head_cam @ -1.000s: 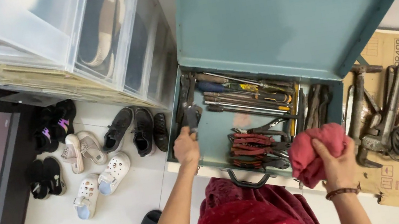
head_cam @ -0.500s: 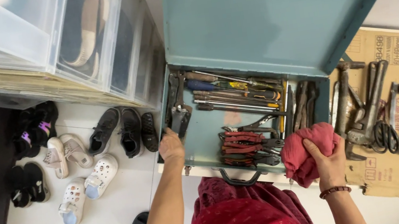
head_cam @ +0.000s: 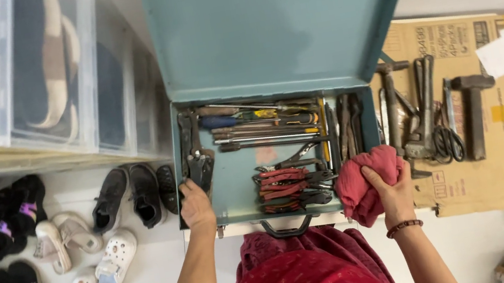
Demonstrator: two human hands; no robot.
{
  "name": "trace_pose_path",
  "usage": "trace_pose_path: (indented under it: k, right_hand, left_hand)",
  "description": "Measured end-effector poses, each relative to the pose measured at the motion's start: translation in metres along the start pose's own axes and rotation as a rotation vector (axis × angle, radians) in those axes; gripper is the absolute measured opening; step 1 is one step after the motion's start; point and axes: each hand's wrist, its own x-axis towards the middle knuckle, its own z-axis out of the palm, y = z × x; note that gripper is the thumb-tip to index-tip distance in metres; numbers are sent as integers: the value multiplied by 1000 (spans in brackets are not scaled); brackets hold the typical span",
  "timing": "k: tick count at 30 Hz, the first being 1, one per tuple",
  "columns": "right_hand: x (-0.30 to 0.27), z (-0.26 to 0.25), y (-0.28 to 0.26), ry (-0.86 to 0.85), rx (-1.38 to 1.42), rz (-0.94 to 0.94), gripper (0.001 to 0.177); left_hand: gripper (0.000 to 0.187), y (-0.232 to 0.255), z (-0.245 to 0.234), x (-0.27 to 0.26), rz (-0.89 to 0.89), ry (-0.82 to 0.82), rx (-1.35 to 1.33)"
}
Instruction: Organize and clean various tools inside a metal toolbox.
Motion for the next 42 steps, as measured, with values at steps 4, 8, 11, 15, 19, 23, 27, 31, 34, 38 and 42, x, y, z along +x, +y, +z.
trace_pose_path:
  k: [4,8,11,15,19,23,27,31,34,38,42]
  right_hand:
    - [0,-6,5,14,79,28,62]
    - [9,-18,19,87,169,54,64]
    - [11,-30,30,167,173,64,63]
    - [4,-40,16,212,201,71,61]
    - [4,-63,13,230,298,52,61]
    - [22,-107,47,339,295,86,63]
    - [34,-150,73,452,381,113,66]
    - [44,-187,103,545,377,145,68]
    - [50,-206,116,613,403,258,69]
    - [59,-223,145,630,408,308,69]
    - [68,-233,153,584,410,345,68]
  left_hand:
    - [49,1,-34,-15,144,53,73]
    - [55,27,-68,-21,311,95,77]
    - [60,55,-77,-24,420,94,-54]
    - [64,112,-91,-36,527,37,-188]
    - [62,166,-112,-58,655,-15,-290]
    - [50,216,-120,-84,740,-98,-329]
    - [36,261,-126,-111,822,-168,-373]
    - [33,311,-128,-128,895,-193,-349]
    - [31,352,-125,-139,835,-277,-408]
    - [31,390,-85,-151,817,-336,-355]
    - [30,412,-33,-166,705,-487,-389]
